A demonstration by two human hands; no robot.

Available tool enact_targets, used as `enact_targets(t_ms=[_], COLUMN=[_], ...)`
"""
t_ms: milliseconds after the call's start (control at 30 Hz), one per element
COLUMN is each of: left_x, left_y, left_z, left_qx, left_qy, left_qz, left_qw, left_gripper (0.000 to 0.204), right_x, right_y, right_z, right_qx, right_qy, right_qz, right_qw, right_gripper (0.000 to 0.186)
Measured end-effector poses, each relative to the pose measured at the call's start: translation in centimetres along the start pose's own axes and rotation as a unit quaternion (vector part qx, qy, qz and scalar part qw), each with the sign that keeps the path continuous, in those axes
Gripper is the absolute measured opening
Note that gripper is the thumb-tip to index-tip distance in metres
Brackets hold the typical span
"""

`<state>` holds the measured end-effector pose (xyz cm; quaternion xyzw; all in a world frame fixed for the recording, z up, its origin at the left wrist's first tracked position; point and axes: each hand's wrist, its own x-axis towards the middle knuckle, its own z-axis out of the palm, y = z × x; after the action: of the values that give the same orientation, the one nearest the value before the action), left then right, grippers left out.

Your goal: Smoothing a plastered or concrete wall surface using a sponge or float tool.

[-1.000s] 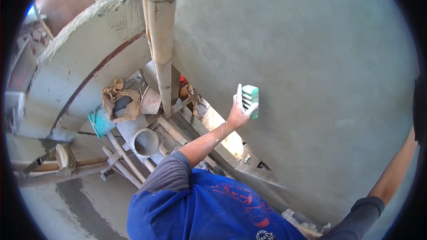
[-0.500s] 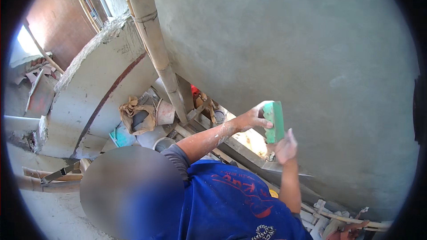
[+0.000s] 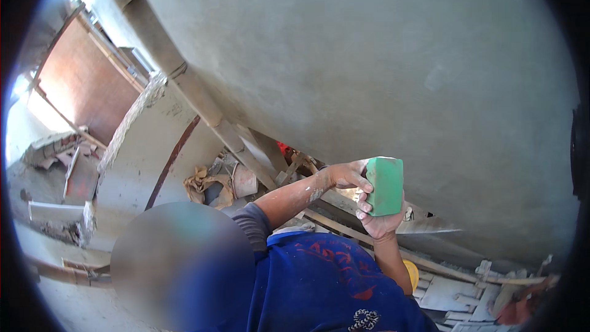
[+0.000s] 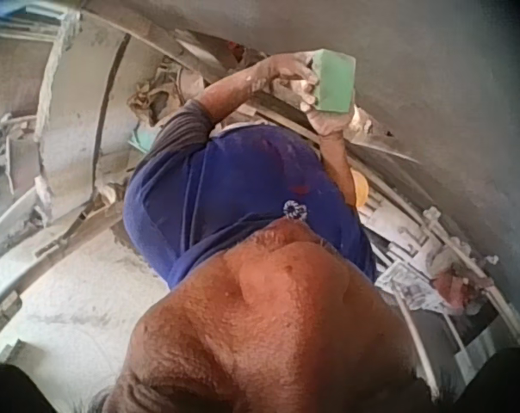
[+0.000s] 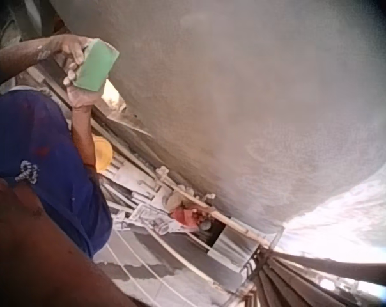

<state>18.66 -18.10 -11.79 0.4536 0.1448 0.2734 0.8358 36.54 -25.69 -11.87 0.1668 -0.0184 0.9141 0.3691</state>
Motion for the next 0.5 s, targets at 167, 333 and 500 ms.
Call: enact_targets(t_ms=[167,333,500], left_x=[-1.2,-1.9,-1.2], left_y=[8.8,24.2,37.9], left_z=[1.0,-2.5,-4.8], left_qx=[0.406,0.726,0.692], left_qy=[0.121,0.405,0.462], left_qz=[0.034,0.370,0.540], left_qw=[0.905,0.416,0.126], left_gripper=[0.089,0.056,0.068], right_x=[-2.0,-3.2,1.4], right_y=[-4.8,-13.0,-20.0], right_z=[-1.6,1.5,6.9], right_qx=[-0.182,-0.601,-0.716], right_qy=[0.026,0.272,0.325], right_qz=[-0.098,-0.391,-0.593], right_qw=[0.978,0.642,0.173], right_gripper=[0.072,0.065,0.081])
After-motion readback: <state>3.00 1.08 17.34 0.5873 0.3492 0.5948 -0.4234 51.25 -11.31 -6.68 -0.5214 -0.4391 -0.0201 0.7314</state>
